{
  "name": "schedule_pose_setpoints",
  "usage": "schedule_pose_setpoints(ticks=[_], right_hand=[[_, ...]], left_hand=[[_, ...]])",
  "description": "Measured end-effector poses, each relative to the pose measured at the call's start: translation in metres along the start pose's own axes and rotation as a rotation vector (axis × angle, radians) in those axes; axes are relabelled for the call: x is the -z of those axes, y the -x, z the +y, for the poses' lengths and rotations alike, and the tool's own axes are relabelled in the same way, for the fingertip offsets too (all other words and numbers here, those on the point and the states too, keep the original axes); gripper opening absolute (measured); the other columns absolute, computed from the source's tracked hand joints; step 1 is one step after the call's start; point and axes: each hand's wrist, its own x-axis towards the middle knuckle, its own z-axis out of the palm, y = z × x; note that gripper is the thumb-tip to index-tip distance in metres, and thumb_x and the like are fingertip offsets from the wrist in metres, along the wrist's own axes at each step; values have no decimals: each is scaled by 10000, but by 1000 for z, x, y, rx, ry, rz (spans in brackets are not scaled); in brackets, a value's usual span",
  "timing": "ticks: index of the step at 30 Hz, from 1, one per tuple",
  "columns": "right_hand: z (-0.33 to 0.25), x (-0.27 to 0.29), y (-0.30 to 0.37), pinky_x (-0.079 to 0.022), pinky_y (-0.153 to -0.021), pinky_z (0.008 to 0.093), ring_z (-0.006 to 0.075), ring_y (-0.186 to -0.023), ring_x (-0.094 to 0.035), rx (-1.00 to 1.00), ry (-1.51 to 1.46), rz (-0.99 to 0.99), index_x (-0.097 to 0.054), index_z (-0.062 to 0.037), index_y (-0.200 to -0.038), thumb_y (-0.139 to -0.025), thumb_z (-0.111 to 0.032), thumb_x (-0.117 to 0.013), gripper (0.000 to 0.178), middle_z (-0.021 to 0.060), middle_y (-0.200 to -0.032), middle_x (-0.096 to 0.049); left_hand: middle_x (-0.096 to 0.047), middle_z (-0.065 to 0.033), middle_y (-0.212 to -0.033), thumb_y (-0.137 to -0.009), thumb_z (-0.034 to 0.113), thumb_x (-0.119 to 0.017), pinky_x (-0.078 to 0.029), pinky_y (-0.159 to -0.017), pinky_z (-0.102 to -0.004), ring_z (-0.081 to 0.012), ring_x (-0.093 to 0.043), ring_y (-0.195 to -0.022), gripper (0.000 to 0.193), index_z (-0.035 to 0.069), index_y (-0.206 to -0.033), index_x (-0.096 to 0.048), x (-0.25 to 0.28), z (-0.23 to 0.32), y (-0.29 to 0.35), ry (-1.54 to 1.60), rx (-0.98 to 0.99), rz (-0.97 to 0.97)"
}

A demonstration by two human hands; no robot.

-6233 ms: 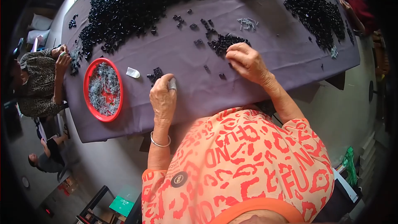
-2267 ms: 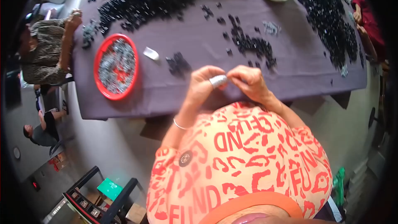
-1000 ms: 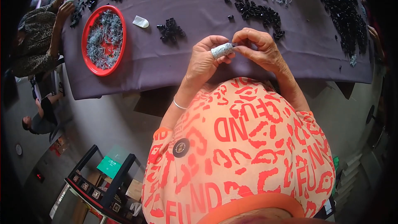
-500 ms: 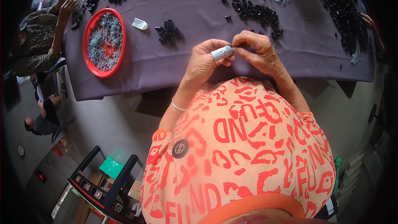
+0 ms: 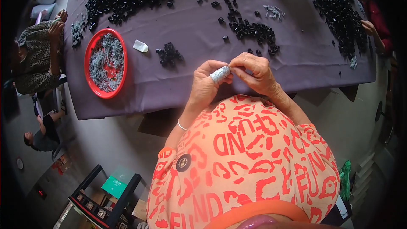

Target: The person assembles small plastic components by inserting pins into plastic clips by hand.

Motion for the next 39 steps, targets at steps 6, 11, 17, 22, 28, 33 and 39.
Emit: schedule_pose_setpoints(ticks=[6, 11, 17, 22, 28, 33, 39], right_hand=[[3, 15, -24, -478, -610, 262, 167, -683, -599, 44, 137, 81, -627, -5, -976, -785, 30, -642, 195, 89, -819, -608], [36, 16, -70, -457, -726, 350, 234, -831, -575, 107, 663, 173, -635, -47, -936, -776, -85, -676, 169, 61, -893, -583], [52, -3, -86, -397, -757, 366, 218, -915, -537, 68, 965, 43, -635, -94, -905, -746, -152, -685, 177, 33, -926, -571], [43, 1, -75, -444, -737, 351, 219, -858, -589, 166, 895, 127, -631, -69, -903, -771, -96, -669, 140, 49, -901, -610], [21, 10, -48, -537, -681, 261, 137, -824, -650, -386, -411, 212, -609, 7, -995, -879, -47, -610, 128, 78, -912, -654], [11, 18, -35, -538, -709, 254, 135, -850, -644, -463, -581, 185, -595, 16, -1119, -893, -57, -601, 238, 94, -937, -649], [12, 18, -22, -538, -728, 264, 144, -810, -649, -457, -739, 213, -589, 15, -1149, -898, -61, -592, 263, 109, -948, -662]], left_hand=[[-631, -98, -968, -863, 138, -661, -544, -723, -309, -174, -638, -805, 194, 0, -977, -587, 10, 0, -3, 66, -37, -99], [-641, -101, -908, -854, 30, -641, -532, -717, -289, -170, -635, -787, 109, -6, -946, -595, 4, 0, -3, 133, -39, -53], [-640, -98, -919, -847, 43, -655, -533, -724, -301, -167, -629, -807, 133, -6, -956, -595, 8, -4, -5, 107, -41, -52], [-636, -96, -934, -836, 44, -667, -529, -724, -308, -165, -622, -814, 149, -6, -959, -600, 10, -4, -4, 102, -22, -54], [-638, -97, -924, -835, 43, -667, -524, -725, -300, -165, -621, -807, 142, -11, -950, -603, 9, -3, -5, 77, -27, -42], [-652, -94, -896, -855, 25, -643, -535, -721, -283, -161, -643, -785, 128, -6, -969, -594, 8, -3, -6, 58, -41, -33], [-649, -93, -894, -862, 28, -632, -531, -715, -284, -164, -642, -787, 118, -4, -970, -597, 5, -2, -5, 20, -55, -18]])
